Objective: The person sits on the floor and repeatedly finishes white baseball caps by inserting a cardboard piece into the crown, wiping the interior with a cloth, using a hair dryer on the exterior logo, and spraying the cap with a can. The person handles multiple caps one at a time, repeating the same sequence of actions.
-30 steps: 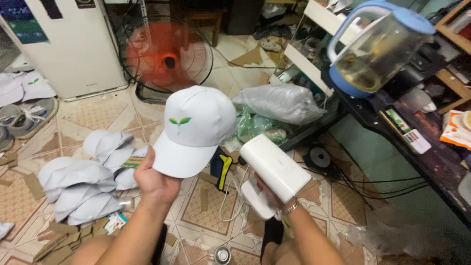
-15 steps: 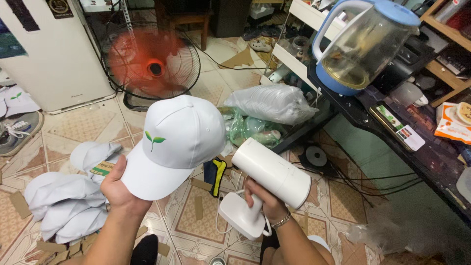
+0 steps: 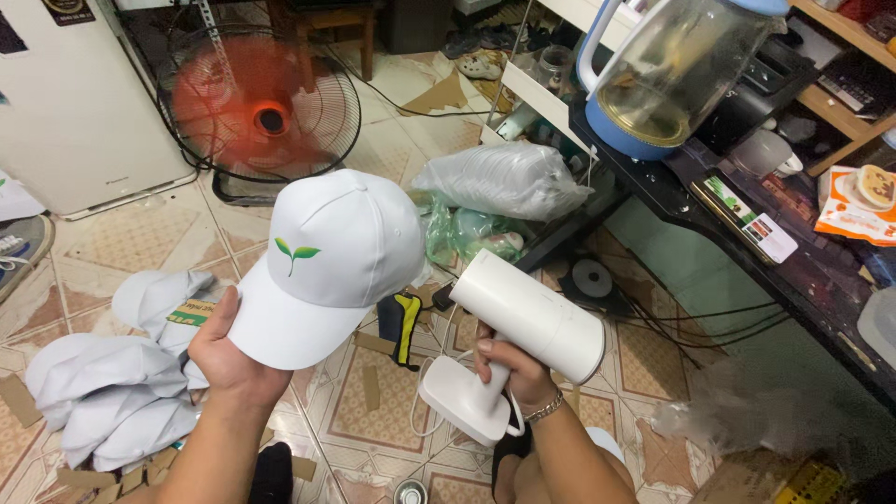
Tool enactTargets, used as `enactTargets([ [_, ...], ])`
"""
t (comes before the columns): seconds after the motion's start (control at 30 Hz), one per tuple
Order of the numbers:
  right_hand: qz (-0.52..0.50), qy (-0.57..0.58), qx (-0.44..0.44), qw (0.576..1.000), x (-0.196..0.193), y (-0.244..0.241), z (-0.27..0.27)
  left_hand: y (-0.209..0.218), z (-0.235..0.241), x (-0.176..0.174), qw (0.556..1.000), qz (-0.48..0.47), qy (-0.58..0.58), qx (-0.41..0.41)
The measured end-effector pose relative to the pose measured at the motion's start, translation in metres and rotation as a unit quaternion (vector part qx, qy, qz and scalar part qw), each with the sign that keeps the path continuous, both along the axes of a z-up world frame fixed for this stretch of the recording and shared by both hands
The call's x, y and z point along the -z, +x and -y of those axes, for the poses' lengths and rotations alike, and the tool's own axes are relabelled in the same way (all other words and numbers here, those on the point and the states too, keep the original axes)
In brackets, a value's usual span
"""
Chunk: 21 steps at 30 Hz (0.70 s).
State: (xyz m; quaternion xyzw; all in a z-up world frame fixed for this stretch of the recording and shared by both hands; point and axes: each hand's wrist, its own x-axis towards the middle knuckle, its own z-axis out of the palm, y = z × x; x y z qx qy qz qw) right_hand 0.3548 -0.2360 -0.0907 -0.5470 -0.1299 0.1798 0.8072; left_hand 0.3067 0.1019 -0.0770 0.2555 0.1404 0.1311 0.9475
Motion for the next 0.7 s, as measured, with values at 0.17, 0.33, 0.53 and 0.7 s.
enactTargets([
  [0.17, -0.026, -0.006, 0.031, 0.999, 0.004, 0.003, 0.002, -0.005, 0.000, -0.001, 0.999, 0.010, -0.009, 0.031],
  [0.33, 0.005, -0.148, -0.021, 0.989, 0.016, 0.002, 0.006, -0.008, 0.002, 0.016, 0.999, 0.000, -0.018, 0.047],
  [0.53, 0.030, -0.159, -0.051, 0.986, 0.029, 0.005, 0.012, -0.009, -0.010, 0.037, 0.996, 0.017, -0.030, 0.081],
  [0.7, -0.038, -0.158, -0.068, 0.984, 0.033, 0.013, 0.017, -0.010, -0.014, 0.043, 0.994, 0.040, -0.039, 0.092],
])
